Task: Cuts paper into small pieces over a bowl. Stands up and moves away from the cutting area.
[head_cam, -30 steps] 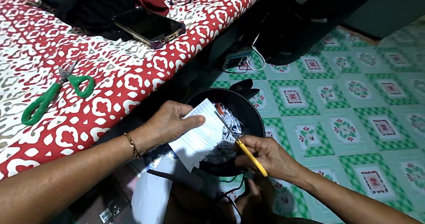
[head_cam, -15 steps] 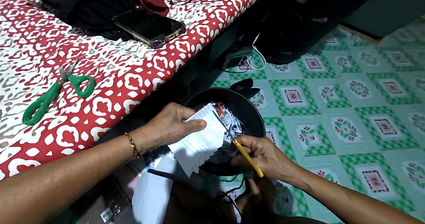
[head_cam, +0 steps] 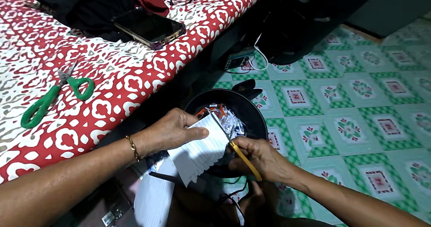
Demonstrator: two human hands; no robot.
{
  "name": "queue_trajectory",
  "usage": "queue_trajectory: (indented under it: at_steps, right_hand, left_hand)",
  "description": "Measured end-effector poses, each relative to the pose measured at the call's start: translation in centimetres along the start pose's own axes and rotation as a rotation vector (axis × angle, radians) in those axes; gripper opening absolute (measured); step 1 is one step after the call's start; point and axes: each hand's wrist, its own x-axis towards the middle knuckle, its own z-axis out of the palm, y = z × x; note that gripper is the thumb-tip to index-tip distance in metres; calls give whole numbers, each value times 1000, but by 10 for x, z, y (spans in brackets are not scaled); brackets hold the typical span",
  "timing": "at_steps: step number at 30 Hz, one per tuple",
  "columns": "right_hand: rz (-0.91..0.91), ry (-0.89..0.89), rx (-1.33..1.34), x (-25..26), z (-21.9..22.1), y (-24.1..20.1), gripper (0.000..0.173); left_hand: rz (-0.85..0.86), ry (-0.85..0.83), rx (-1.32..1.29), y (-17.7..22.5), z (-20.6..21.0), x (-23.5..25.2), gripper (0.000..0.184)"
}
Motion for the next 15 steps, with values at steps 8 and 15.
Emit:
queue_trajectory:
  at_steps: [8,15]
  right_hand:
    - [-20,-15,119,-2,1,1,20]
    - [153,-43,295,-2,-3,0,15]
  left_hand:
    - [-41,-31,10,0,0,0,22]
    - [-45,-22,-14,1,1,-1,19]
